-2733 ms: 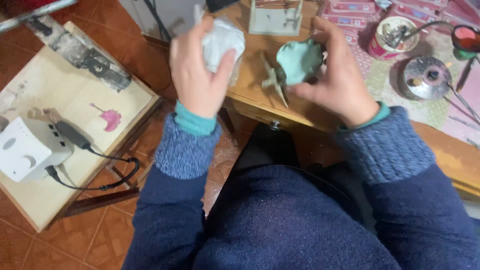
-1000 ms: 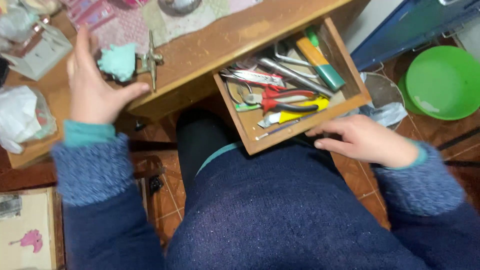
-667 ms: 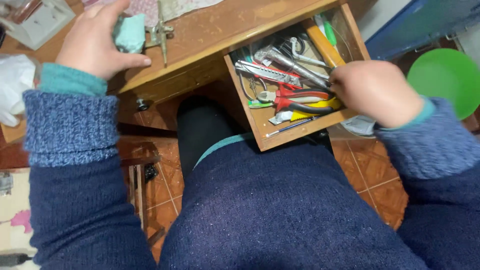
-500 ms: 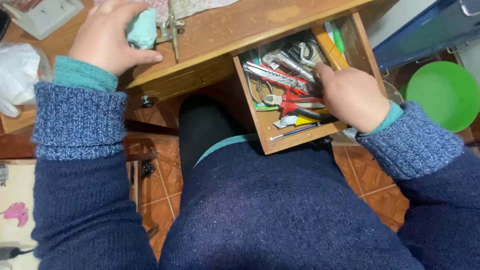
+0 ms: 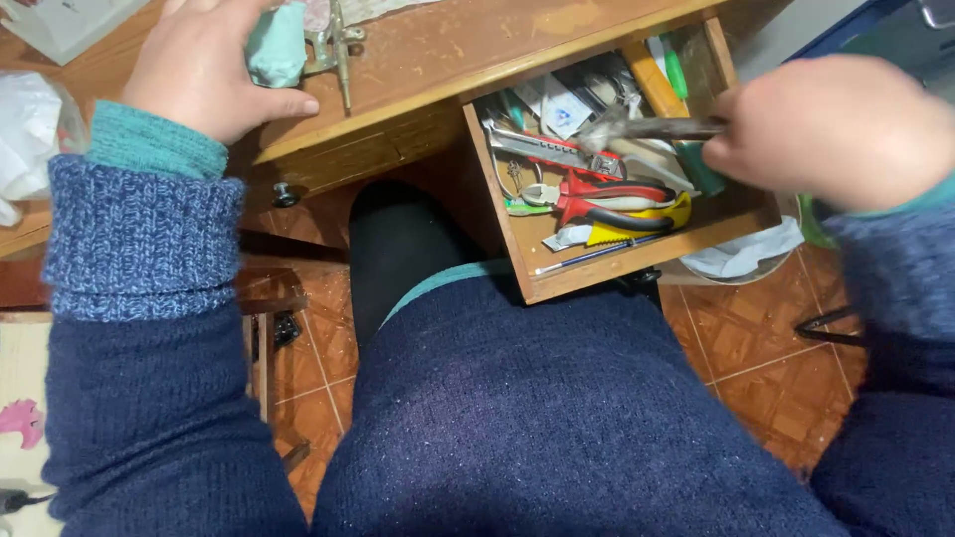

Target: The person writes on a piece of paper, then retrieves a dental mold from a plastic bag. They use a hammer to break a metal clamp, then retrieve a red wax stick from a drawer. The person cuts pieces of the wax and places them into the mold, using a metal tool to shape the wax. Finally, they apply liquid from a bottle to the mold.

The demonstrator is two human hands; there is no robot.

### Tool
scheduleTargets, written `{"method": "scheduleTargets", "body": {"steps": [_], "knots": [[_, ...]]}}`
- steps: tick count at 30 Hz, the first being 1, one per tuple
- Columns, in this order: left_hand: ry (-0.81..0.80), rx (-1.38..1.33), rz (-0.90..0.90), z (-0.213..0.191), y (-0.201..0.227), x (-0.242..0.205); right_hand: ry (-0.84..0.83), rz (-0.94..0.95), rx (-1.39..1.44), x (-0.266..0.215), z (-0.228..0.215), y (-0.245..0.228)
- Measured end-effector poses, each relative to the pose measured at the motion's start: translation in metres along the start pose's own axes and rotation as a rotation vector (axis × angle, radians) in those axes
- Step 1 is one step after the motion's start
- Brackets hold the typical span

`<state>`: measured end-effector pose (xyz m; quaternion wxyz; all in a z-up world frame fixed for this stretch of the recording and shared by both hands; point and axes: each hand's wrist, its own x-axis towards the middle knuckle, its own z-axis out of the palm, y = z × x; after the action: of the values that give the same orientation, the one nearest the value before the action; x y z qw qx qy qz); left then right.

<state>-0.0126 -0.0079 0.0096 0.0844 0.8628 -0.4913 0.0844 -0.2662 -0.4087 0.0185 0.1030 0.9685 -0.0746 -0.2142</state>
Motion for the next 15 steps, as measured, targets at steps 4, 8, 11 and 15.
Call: {"method": "scheduleTargets", "body": {"steps": [4,8,11,15], "knots": [[-0.078,0.007,-0.084,-0.002,0.002,0.006,-0.188,0.007,-0.091,0.024,0.017,0.045],[-0.095,0.057,-0.074,-0.009,0.011,0.013,-0.312,-0.063,-0.063,0.014,0.050,0.081],[-0.086,0.134,-0.056,-0.004,0.004,0.010,-0.396,-0.141,0.041,-0.014,0.090,0.083],[-0.129,0.147,-0.058,0.001,-0.009,0.012,-0.343,-0.192,0.679,-0.054,0.139,0.049]]}}
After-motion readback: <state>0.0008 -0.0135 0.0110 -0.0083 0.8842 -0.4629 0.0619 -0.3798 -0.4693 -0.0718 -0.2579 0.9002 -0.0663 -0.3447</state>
